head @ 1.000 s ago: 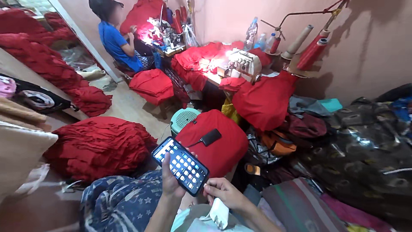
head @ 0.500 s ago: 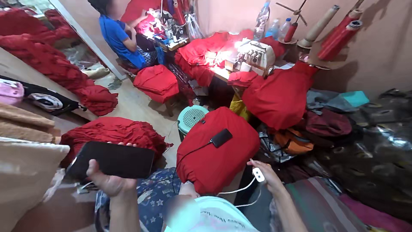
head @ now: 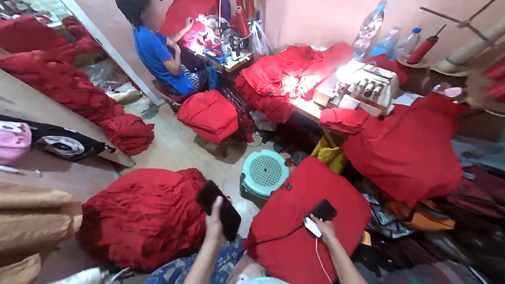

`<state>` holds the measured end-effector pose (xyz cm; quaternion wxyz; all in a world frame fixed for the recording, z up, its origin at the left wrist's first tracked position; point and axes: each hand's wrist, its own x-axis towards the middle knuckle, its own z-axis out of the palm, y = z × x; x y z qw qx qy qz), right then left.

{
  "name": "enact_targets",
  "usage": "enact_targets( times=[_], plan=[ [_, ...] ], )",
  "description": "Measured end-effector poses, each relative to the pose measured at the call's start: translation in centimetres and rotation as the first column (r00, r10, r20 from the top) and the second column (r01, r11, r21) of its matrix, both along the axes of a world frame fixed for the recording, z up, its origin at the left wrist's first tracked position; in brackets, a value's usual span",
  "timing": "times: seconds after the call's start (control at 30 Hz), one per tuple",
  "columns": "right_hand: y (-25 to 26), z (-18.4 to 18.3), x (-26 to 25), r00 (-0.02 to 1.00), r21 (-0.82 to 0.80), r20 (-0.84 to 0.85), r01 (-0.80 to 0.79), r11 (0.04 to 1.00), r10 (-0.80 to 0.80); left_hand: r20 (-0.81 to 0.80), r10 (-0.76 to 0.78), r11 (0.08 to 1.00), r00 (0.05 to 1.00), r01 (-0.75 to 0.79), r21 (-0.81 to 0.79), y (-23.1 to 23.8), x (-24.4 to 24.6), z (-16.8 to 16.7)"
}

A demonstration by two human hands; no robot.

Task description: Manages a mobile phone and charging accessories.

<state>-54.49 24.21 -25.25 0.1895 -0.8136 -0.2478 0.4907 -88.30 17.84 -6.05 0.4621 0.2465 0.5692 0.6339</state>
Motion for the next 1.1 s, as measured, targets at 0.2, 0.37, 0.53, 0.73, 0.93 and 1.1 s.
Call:
enact_targets(
  times=[0.2,0.37,0.53,0.73,0.93,1.1],
  plan=[
    [-0.6,0.4,-0.5,0.987,-0.118,0.011,0.16,0.98,-0.16,0.23,-0.323,0.832,0.918,0.392,-0.393,1.5,3.9,-1.9],
    [-1.9,2.6,-0.3,0.966,-0.139,-0.194,0.143,0.98,-0.169,0.282,-0.278,0.68,0.918,0.395,-0.618,2.8,7.3,3.3],
    [-3.1,1.6,0.0,0.92,-0.15,-0.347,0.137,0.979,-0.182,0.262,-0.342,0.835,0.902,0.42,-0.356,1.7,3.5,-0.9],
    [-3.6,1.1,0.8,0.892,-0.06,-0.439,0.095,0.994,-0.112,0.156,-0.166,0.945,0.974,0.202,-0.258,-2.0,1.6,0.7],
    [-3.9,-1.4,-0.2,0.907,0.043,-0.392,0.185,0.982,-0.154,0.191,-0.212,0.952,0.958,0.247,-0.181,-1.9,-0.5,3.7],
    [-4.2,0.7,-3.5,0.912,0.081,-0.389,0.174,0.981,-0.13,0.319,-0.3,0.934,0.899,0.345,-0.094,0.8,-1.9,2.4]
  ],
)
